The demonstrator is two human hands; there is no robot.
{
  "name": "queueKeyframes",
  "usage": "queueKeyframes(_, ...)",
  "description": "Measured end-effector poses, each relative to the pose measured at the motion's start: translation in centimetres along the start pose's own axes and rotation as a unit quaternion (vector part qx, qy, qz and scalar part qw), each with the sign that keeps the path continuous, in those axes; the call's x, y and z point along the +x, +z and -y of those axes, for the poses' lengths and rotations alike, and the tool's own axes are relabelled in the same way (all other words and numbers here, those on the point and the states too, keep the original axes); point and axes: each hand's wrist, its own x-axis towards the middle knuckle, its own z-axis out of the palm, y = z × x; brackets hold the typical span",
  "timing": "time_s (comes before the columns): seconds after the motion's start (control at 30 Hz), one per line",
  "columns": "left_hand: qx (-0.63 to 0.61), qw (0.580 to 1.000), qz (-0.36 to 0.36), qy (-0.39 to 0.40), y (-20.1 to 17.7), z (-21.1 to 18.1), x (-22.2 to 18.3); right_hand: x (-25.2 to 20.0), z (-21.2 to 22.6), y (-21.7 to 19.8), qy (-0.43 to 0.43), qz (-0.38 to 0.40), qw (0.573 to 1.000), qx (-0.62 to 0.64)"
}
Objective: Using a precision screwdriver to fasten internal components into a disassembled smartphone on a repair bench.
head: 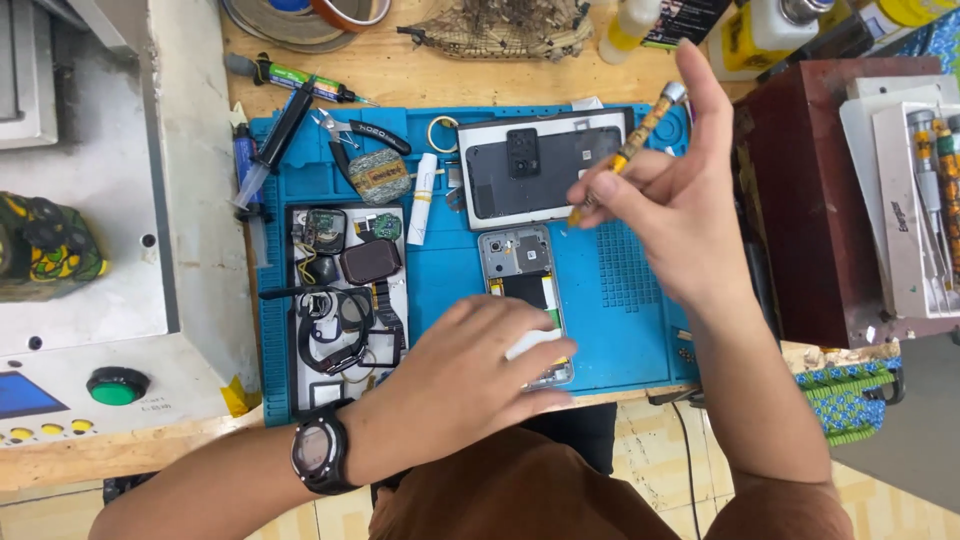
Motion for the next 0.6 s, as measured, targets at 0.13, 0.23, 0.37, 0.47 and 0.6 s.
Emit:
queueKeyframes(0.13, -0.217, 0.937, -0.110, -0.251, -2.9, -1.2, 0.8, -2.0, 0.0, 1.1, -0.027, 0.037, 0.994, 0.096)
queueKeyframes(0.23, -0.300, 0.897, -0.216, -0.243, -2.9, -1.2, 0.8, -3.0, -0.6, 1.9, -0.073, 0.054, 0.983, 0.162)
queueKeyframes(0.37, -0.280, 0.912, -0.214, -0.209, -2.4, -1.2, 0.3, -3.9, -1.6, 2.8, -0.116, 0.068, 0.979, 0.150)
queueKeyframes(0.47, -0.250, 0.921, -0.217, -0.206, -2.0, -1.0, 0.2, -4.2, -2.0, 3.3, -0.140, 0.062, 0.979, 0.137)
queueKeyframes(0.6, -0.261, 0.919, -0.249, -0.160, -1.9, -0.9, 0.4, -4.3, -1.9, 3.4, -0.157, 0.028, 0.983, 0.093)
